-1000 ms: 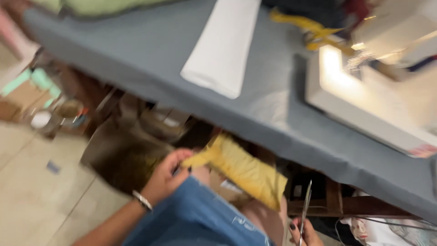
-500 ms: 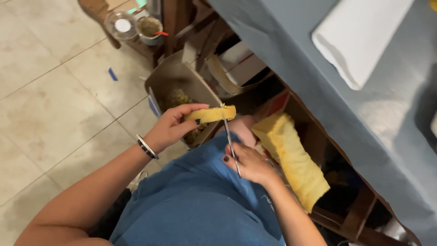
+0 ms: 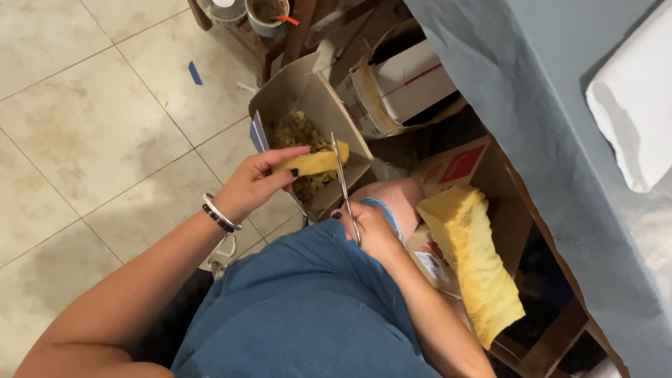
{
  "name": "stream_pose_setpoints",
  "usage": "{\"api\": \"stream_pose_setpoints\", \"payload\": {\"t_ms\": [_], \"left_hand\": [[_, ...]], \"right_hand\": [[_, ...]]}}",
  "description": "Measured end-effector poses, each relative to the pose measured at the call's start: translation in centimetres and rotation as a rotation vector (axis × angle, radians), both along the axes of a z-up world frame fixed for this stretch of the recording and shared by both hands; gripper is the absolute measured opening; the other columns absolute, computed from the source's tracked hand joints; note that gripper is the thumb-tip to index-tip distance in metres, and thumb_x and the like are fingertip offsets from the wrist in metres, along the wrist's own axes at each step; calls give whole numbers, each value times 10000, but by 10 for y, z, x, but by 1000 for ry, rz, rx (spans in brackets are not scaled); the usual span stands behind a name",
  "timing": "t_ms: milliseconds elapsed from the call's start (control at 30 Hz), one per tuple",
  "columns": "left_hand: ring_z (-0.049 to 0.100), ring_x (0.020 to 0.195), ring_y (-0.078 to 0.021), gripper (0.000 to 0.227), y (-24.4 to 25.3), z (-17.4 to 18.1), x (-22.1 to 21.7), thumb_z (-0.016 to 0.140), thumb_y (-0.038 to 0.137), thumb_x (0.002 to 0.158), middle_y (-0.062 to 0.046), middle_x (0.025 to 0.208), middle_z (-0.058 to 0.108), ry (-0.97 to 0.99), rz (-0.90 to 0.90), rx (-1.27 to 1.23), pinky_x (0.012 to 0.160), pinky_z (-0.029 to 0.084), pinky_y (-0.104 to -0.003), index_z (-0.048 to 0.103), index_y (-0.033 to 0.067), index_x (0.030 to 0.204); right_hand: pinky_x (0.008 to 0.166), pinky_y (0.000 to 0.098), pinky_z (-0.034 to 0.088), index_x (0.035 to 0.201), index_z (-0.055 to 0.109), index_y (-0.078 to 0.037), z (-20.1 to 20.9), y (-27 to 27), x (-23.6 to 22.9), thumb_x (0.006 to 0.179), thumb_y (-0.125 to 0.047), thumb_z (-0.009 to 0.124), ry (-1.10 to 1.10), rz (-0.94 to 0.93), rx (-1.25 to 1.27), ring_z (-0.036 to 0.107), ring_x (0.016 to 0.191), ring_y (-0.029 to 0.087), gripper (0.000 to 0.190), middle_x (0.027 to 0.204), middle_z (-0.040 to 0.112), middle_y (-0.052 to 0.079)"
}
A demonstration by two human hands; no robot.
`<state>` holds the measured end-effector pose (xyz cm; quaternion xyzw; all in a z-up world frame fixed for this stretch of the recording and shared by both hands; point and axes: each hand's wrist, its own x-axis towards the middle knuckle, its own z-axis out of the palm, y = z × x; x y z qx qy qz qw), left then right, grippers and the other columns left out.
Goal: Trimming the edges of yellow foam inserts using scissors
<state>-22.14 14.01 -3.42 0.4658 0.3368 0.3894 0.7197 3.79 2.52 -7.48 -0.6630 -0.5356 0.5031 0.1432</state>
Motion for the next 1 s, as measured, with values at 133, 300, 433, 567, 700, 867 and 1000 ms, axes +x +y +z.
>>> {"api": "stream_pose_setpoints", "payload": {"t_ms": [133,300,433,567,700,867,1000], "left_hand": [[665,674,-142,435,-1,-15,-9,657,-4,898,-179,939,733,16,25,-82,666,614,-274,675,21,1332],[635,665,-118,427,-5,-11,-4,662,15,907,-178,949,731,2,18,-140,668,617,-267,672,26,1334],[648,668,-126,410,-11,-14,2,667,-1,894,-173,928,739,3,-39,-119,657,620,-275,697,21,1303],[639,640,-118,415,-9,-15,-1,661,-10,876,-173,928,731,44,-11,-108,652,621,-278,706,22,1288],[643,633,-125,415,-4,-21,-9,646,-24,885,-177,922,726,70,20,-99,661,628,-286,705,25,1293],[659,641,-125,425,-7,-24,-5,640,-17,882,-180,942,731,81,34,-89,658,625,-275,698,32,1301],[650,646,-114,435,-12,-14,4,651,-13,882,-166,989,737,58,-43,-63,662,626,-276,701,49,1309]], "right_hand": [[629,345,554,898,682,-188,-5,3,2,1016,-421,516,126,79,-25,667,636,203,310,607,695,25],[786,602,542,1113,585,-44,30,11,-11,1018,-413,437,183,286,33,672,935,508,409,899,701,277],[833,637,527,1134,588,9,37,14,-16,1032,-430,474,178,272,34,641,1001,554,464,996,673,340],[715,440,555,949,659,-122,31,9,-18,977,-383,573,83,149,3,698,753,347,276,678,697,116],[593,302,539,774,668,-165,18,3,-15,1005,-444,586,98,56,-31,648,562,192,371,514,640,15],[707,493,548,913,621,-90,35,7,-11,1025,-453,437,162,234,-66,683,759,400,423,713,703,180],[801,603,538,1094,576,-64,46,12,-15,1028,-450,453,159,302,-37,668,923,514,410,895,684,276]]}}
